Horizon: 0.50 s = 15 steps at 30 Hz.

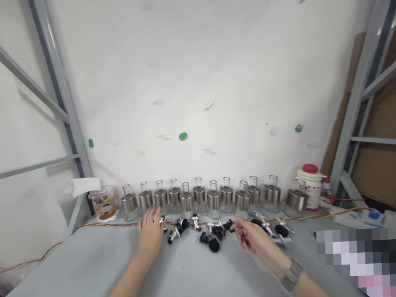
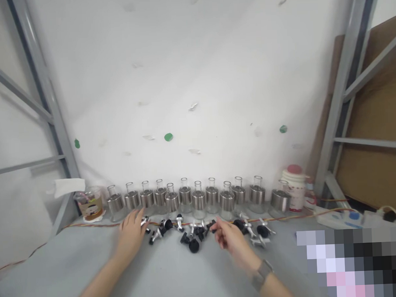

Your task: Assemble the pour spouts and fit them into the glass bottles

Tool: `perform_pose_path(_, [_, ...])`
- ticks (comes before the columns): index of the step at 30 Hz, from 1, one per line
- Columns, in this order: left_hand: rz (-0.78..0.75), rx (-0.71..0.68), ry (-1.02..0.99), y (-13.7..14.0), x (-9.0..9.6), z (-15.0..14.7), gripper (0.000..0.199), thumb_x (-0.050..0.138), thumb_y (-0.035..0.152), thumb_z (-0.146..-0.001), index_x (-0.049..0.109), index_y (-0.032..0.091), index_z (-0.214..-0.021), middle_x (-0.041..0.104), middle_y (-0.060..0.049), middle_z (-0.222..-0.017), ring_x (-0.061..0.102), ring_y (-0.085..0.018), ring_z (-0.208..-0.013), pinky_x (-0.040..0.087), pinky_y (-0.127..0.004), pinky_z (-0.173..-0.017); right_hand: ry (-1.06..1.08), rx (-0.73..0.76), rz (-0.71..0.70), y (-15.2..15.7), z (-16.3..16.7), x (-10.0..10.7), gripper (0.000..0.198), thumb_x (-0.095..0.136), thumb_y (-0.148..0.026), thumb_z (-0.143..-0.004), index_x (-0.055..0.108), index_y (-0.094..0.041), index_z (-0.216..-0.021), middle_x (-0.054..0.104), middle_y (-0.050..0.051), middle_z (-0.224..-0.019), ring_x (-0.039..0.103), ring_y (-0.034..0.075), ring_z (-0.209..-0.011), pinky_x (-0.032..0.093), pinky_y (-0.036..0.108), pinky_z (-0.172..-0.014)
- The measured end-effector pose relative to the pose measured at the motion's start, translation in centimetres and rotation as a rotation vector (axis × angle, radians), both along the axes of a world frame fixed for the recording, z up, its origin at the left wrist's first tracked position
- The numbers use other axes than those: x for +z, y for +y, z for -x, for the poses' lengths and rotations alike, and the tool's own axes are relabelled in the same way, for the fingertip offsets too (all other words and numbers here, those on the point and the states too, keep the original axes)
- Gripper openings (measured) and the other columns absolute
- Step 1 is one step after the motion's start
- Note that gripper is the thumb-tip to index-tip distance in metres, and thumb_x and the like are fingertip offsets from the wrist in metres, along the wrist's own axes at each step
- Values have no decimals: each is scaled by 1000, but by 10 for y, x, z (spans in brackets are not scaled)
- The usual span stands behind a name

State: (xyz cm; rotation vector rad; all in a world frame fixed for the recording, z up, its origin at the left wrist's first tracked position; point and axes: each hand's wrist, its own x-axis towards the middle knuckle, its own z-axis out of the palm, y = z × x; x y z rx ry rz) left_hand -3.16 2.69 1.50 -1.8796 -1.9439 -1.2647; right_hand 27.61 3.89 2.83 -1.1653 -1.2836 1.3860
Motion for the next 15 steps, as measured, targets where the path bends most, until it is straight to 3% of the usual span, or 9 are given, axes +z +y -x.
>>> perform_pose_path(3, [-89, 67, 176, -2, 2, -9, 36, 40, 26, -82, 47, 18, -116, 46, -13, -123, 32, -28, -120, 25, -49, -95, -234, 13, -246, -1, 2, -4, 31, 49, -45, -73, 62, -17, -79, 57, 2, -64, 47, 12, -50, 37, 24, -49])
perform_pose_path(5, [-118, 7, 168, -5, 4, -19, 32, 39, 25, -82, 49, 19, -112, 46, -12, -122, 37, -26, -116, 30, -46, -93, -363, 83, -422, -9, 11, -7, 26, 52, -36, -74, 63, -21, -92, 59, 5, -91, 54, 17, -76, 41, 28, -69])
perform_pose_path(7, [-106, -118, 68, -11, 6, -33, 28, 39, 25, -81, 54, 19, -105, 49, -11, -116, 44, -24, -109, 35, -43, -90, -489, 179, -561, -17, 21, -10, 31, 50, -28, -76, 58, -26, -106, 54, 4, -108, 48, 19, -99, 35, 30, -88])
perform_pose_path(10, [-5, -355, -109, -25, 9, -60, 23, 40, 23, -81, 57, 22, -96, 53, -7, -102, 51, -21, -99, 41, -37, -84, -583, 241, -582, -26, 34, -13, 34, 50, -20, -75, 56, -26, -108, 52, 4, -105, 48, 18, -100, 33, 30, -91])
perform_pose_path(13, [201, -519, -317, -39, 8, -83, 22, 41, 25, -81, 58, 23, -95, 52, -5, -92, 57, -16, -76, 47, -26, -58, -539, 217, -536, -27, 36, -16, 22, 51, -16, -73, 60, -23, -91, 50, 3, -95, 53, 16, -84, 40, 27, -81])
perform_pose_path(15, [267, -616, -387, -45, 4, -92, 25, 46, 22, -77, 57, 24, -100, 51, -5, -94, 57, -15, -74, 47, -25, -57, -471, 207, -506, -27, 35, -17, 15, 54, -17, -71, 62, -22, -83, 49, 1, -89, 53, 15, -76, 42, 26, -74])
